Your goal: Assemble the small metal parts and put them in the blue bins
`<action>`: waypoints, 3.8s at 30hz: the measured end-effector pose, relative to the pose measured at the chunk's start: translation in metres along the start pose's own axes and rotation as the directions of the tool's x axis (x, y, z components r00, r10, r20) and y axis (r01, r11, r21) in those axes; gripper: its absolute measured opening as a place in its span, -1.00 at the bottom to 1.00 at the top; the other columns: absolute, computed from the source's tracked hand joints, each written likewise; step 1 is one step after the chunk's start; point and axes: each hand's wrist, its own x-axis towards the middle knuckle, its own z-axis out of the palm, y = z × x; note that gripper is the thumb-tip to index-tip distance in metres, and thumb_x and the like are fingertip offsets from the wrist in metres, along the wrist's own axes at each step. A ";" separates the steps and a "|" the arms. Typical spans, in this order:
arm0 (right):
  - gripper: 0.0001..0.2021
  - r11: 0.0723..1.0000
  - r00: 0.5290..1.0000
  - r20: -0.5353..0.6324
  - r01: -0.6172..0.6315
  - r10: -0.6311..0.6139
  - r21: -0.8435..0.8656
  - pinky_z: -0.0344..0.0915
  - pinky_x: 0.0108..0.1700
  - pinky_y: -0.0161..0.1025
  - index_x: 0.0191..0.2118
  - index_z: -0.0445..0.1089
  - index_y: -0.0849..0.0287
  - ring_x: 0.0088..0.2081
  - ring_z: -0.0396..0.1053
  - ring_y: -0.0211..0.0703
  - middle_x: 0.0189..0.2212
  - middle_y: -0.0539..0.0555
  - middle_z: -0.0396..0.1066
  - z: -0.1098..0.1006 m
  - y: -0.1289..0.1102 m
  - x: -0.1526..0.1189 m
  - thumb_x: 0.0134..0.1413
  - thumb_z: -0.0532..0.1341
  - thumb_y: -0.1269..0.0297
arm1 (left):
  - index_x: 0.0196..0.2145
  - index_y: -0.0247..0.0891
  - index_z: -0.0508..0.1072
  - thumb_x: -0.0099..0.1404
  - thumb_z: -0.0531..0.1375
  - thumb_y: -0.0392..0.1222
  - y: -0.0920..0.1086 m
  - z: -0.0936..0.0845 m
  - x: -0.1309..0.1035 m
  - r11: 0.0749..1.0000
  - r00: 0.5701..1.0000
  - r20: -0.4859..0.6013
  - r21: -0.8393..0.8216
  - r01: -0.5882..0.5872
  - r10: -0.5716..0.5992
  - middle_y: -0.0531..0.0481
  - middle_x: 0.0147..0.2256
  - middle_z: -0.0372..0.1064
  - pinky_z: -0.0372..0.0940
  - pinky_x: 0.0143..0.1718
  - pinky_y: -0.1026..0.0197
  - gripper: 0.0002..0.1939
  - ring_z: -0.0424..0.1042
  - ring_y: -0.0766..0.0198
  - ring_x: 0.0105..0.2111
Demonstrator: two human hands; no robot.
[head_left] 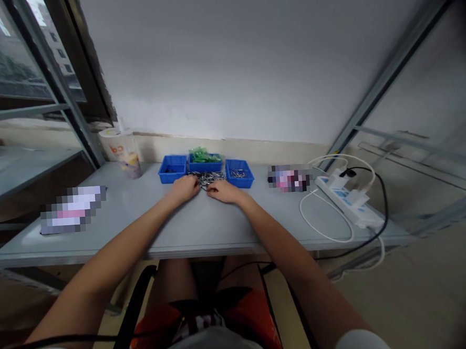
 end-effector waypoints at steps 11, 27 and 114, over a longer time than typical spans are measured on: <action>-0.78 0.999 0.998 -0.060 -0.011 0.013 0.043 0.20 -0.15 -0.31 -0.13 0.46 0.25 -0.24 0.37 -0.22 -0.25 0.13 0.47 -0.005 -0.006 -0.003 0.15 0.14 0.37 | -0.23 -0.26 0.41 0.34 -0.01 -0.15 -0.001 -0.005 0.002 0.995 0.990 -0.139 -0.095 -0.043 0.030 -0.14 -0.24 0.45 0.25 -0.31 0.22 -0.77 0.42 0.13 -0.25; -0.74 0.978 0.942 -0.288 -0.126 0.170 0.165 0.21 -0.22 -0.34 -0.01 0.33 0.22 -0.29 0.39 -0.24 -0.32 0.09 0.48 -0.013 -0.004 -0.004 0.21 0.11 0.29 | -0.23 -0.27 0.40 0.36 -0.04 -0.16 -0.003 -0.003 0.005 0.958 0.964 -0.165 -0.162 -0.237 0.210 -0.12 -0.26 0.41 0.26 -0.22 0.18 -0.75 0.38 0.16 -0.24; -0.75 0.981 0.944 -0.321 0.127 -0.073 0.149 0.12 -0.31 -0.37 -0.07 0.37 0.18 -0.42 0.28 -0.30 -0.46 -0.01 0.39 -0.010 -0.009 -0.005 0.15 0.09 0.36 | -0.31 -0.24 0.37 0.29 0.06 -0.09 0.001 -0.014 0.000 0.951 0.967 -0.190 -0.229 -0.210 0.168 -0.04 -0.38 0.40 0.12 -0.43 0.26 -0.81 0.36 0.22 -0.39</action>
